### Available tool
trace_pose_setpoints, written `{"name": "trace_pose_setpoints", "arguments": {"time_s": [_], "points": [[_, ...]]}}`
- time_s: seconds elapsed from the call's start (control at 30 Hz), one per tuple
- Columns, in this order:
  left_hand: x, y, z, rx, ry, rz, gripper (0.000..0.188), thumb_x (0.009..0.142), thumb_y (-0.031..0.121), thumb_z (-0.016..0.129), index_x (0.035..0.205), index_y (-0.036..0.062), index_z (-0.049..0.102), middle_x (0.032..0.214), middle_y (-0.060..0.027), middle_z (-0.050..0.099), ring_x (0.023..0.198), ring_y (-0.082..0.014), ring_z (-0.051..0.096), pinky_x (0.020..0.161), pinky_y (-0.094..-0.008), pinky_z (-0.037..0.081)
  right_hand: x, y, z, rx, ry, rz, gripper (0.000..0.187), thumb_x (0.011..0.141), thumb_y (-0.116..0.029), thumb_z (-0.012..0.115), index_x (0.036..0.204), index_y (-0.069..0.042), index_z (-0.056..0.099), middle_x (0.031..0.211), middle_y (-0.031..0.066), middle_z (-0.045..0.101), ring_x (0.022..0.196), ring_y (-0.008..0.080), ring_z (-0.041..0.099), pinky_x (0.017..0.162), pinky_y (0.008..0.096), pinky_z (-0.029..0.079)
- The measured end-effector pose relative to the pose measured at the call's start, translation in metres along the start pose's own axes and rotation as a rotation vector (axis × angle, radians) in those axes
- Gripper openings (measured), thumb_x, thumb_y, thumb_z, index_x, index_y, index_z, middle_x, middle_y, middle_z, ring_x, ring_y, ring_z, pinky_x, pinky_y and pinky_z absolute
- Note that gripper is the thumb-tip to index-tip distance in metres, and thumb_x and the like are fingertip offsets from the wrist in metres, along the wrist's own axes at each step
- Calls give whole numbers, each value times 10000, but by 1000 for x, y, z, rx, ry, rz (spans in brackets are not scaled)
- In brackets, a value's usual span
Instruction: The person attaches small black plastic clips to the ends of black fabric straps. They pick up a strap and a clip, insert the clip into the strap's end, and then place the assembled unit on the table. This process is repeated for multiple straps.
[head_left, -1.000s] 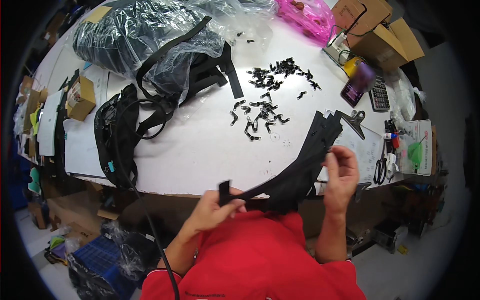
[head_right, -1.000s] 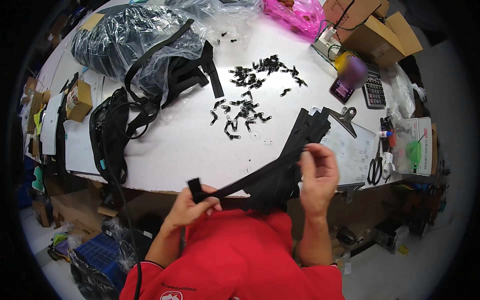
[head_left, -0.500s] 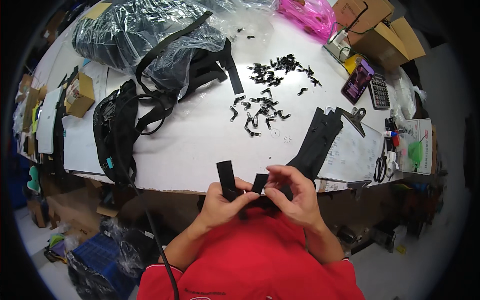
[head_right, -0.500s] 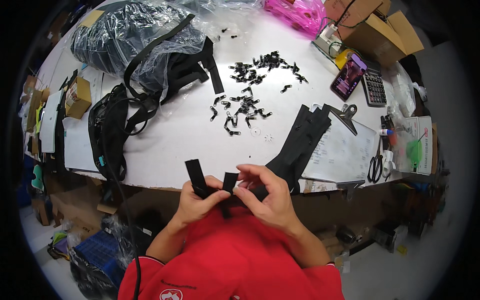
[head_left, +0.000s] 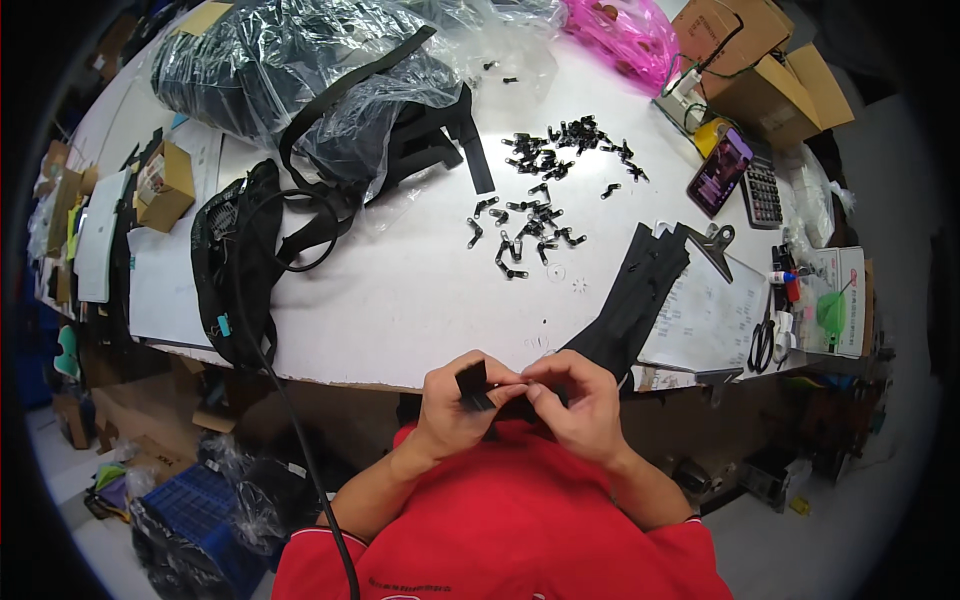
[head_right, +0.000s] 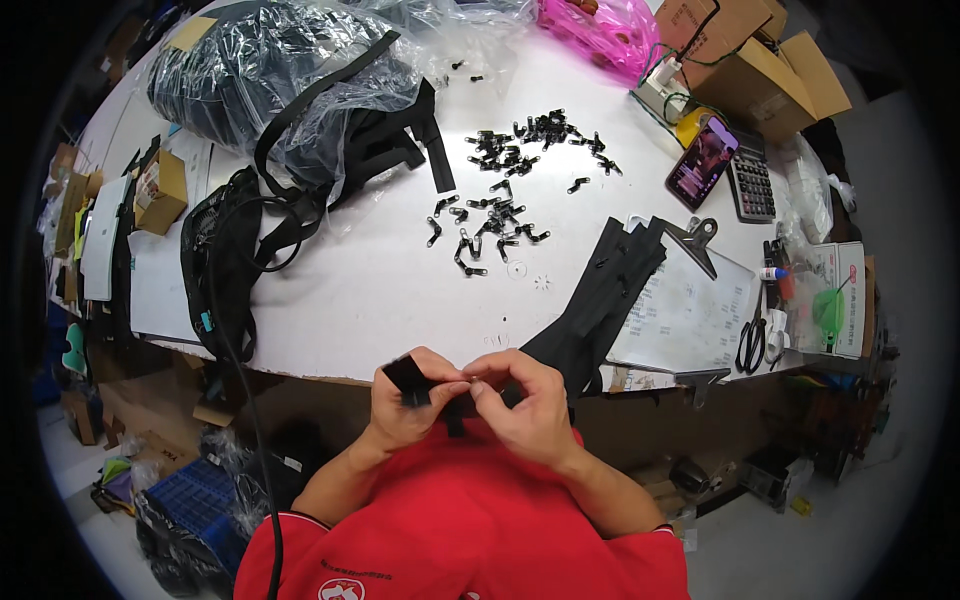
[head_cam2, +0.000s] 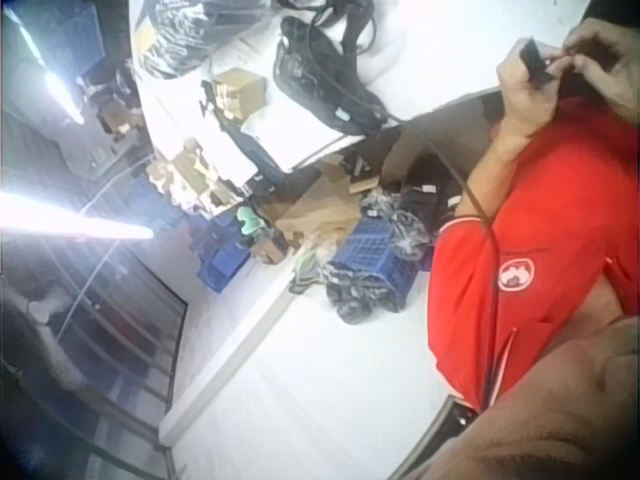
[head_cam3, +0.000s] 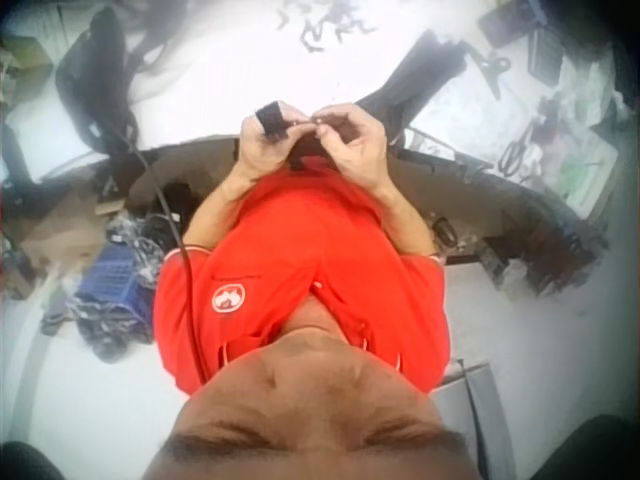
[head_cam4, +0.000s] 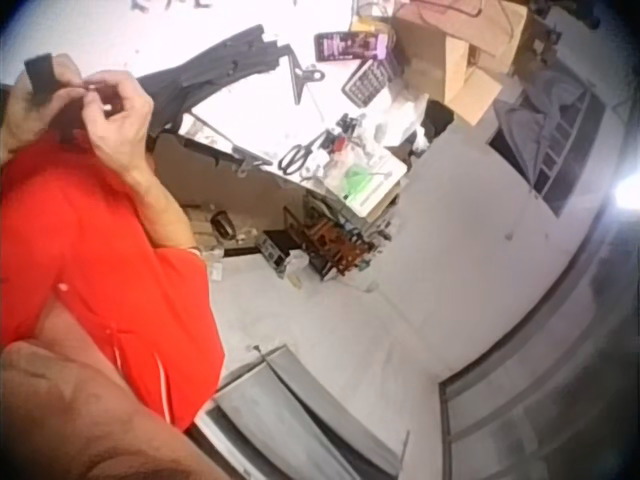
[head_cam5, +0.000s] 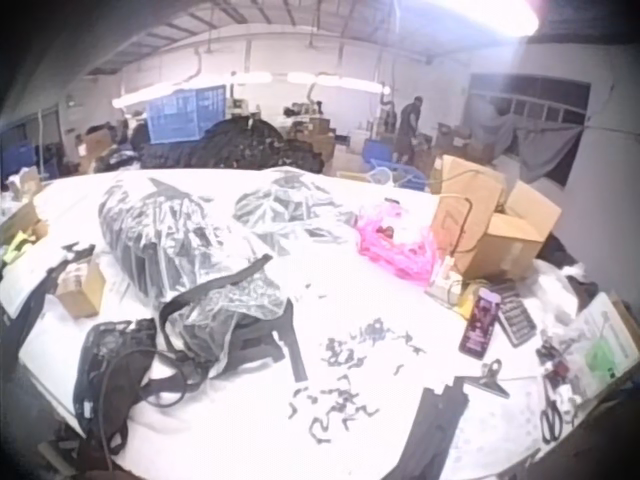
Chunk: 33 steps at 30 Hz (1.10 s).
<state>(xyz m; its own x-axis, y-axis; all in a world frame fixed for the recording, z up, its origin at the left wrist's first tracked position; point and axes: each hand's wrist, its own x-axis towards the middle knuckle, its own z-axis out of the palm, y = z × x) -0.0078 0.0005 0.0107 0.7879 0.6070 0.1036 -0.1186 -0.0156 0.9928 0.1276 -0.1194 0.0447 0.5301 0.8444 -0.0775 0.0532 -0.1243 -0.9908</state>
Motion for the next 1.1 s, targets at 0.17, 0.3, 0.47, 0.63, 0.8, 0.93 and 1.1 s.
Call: {"name": "trace_pose_setpoints", "arguments": {"time_s": [0.17, 0.3, 0.47, 0.63, 0.8, 0.93, 1.1], "points": [[-2, -6, 2, 131, 126, -56, 32, 919, 1, 671, 940, -13, 651, 874, -75, 637, 774, -118, 596, 679, -260, 478, 37, 13, 2, -129, -20, 98, 230, 853, -25, 684, 1081, -16, 658, 908, 110, 672, 773, 210, 664, 699, 295, 518], [-3, -6, 1, -118, 88, -112, 45, 911, 3, 679, 950, -13, 661, 891, -75, 635, 779, -111, 583, 678, -239, 454, 94, 36, 4, -885, 197, -415, 171, 861, -63, 693, 1029, -38, 677, 890, 120, 662, 806, 260, 656, 722, 350, 503], [-4, -2, -14, -19, 46, -127, 91, 890, -20, 694, 978, -16, 718, 930, -75, 705, 822, -129, 633, 753, -253, 490, 99, 42, -6, -522, 99, -265, 131, 878, -25, 689, 1003, -29, 649, 990, 73, 671, 930, 164, 647, 781, 302, 493], [-5, 2, -14, -168, 67, -236, 97, 899, -9, 685, 989, -22, 717, 940, -70, 704, 840, -119, 638, 766, -249, 495, 63, 21, -22, 451, -22, 273, 180, 907, 13, 670, 1069, -41, 613, 940, 54, 644, 928, 157, 634, 797, 301, 499], [-3, -2, -9, -252, 1, -287, 124, 894, -4, 691, 1016, -20, 711, 968, -74, 711, 878, -121, 653, 780, -248, 512, 29, 33, -30, 810, -164, 330, 172, 959, -93, 663, 1106, -8, 639, 994, 61, 668, 896, 124, 616, 801, 265, 484], [-1, 4, -4, -255, 11, -343, 122, 883, -43, 692, 1004, -26, 697, 959, -71, 699, 843, -105, 658, 747, -230, 539, 16, 32, -30, 874, -150, 393, 245, 984, -136, 631, 1186, 3, 633, 1023, 86, 673, 954, 142, 618, 830, 276, 492], [-1, 6, -1, -235, -5, -304, 145, 883, -39, 694, 1027, -23, 686, 979, -68, 699, 842, -92, 663, 736, -223, 542, 10, 29, -27, 906, -98, 390, 232, 949, -45, 652, 1179, -10, 636, 1050, 87, 667, 974, 150, 622, 856, 283, 502]]}}
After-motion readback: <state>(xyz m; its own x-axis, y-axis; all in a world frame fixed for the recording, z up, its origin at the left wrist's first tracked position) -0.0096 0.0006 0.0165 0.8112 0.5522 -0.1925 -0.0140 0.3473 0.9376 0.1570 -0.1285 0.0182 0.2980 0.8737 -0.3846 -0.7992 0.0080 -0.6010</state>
